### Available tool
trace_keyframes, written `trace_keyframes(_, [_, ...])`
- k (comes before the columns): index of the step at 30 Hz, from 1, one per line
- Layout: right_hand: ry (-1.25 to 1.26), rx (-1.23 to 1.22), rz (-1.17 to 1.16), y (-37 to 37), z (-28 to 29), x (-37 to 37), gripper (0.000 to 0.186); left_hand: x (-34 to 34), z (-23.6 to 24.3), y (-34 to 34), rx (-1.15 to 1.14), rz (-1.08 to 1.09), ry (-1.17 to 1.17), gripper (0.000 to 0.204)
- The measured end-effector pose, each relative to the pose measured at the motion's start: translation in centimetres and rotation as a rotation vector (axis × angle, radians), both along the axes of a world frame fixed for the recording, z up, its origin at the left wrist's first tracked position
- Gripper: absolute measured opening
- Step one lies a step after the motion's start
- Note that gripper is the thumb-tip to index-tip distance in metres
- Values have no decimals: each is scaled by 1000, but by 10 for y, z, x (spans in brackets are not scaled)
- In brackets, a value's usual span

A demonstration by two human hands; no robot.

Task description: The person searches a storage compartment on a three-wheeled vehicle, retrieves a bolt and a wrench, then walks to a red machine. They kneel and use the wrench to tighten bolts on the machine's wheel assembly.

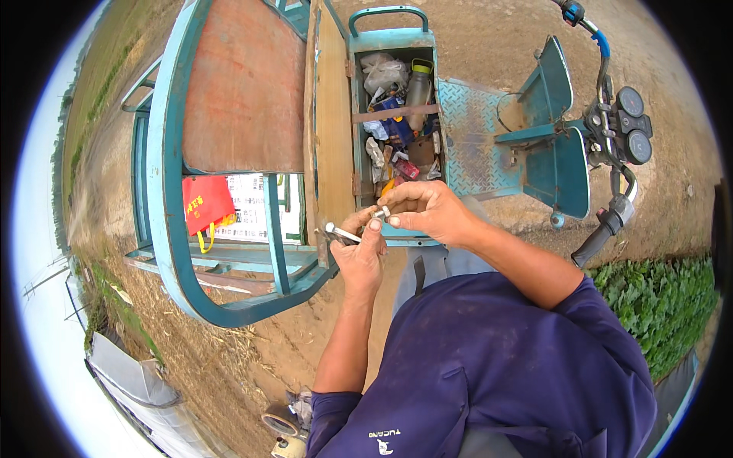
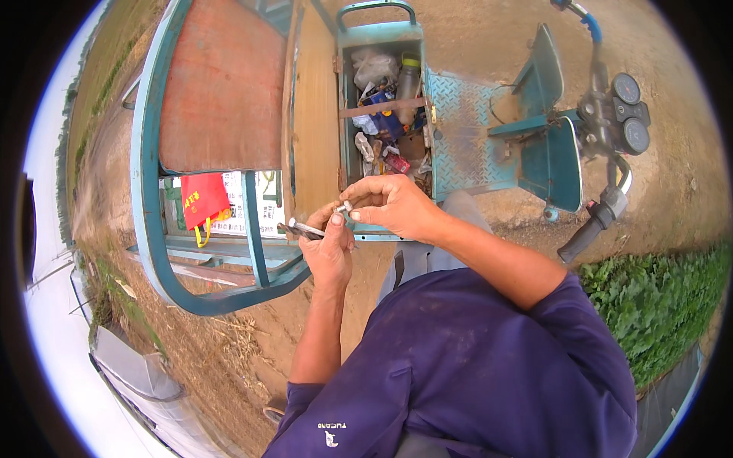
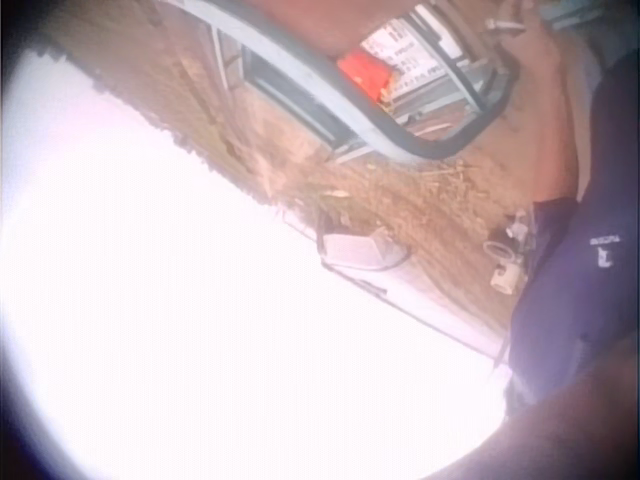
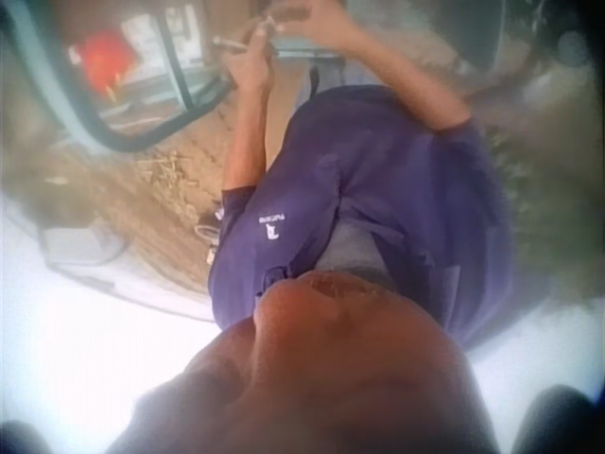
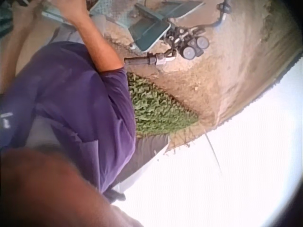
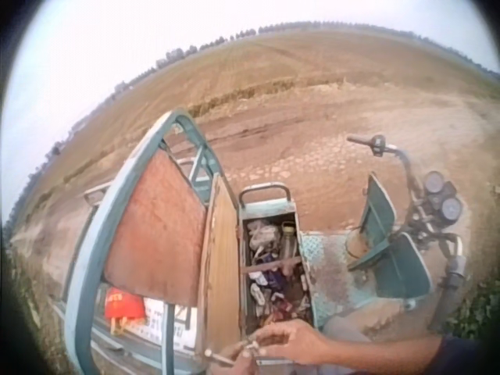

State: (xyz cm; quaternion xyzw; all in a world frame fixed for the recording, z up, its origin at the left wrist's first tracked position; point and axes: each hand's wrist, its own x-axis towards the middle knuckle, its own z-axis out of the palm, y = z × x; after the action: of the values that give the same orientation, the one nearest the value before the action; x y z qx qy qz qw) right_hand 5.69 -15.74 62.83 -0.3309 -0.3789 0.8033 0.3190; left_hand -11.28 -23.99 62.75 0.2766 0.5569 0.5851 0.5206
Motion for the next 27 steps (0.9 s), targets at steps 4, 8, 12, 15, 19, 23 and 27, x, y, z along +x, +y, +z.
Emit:
trace_keyframes(4, [-52,-39,113,-6,11,0,39,1,3,-4,15,-17,5,34])
trace_keyframes(8, [49,93,42,-10,14,3,39,0,5,-8,29,-14,6,35])
trace_keyframes(12, [-50,-14,38,-17,8,3,31,1,7,-12,37,-17,-3,36])
trace_keyframes(15, [-32,-11,78,-22,5,-1,31,2,8,-14,31,-15,-5,36])
trace_keyframes(19, [34,325,-107,-24,8,-6,29,5,10,-14,10,-3,-95,34])
trace_keyframes(23, [41,102,-121,-23,18,-2,23,8,12,-15,1,29,-145,32])
trace_keyframes(27, [-80,-62,26,-23,22,3,23,7,12,-16,24,12,-129,31])
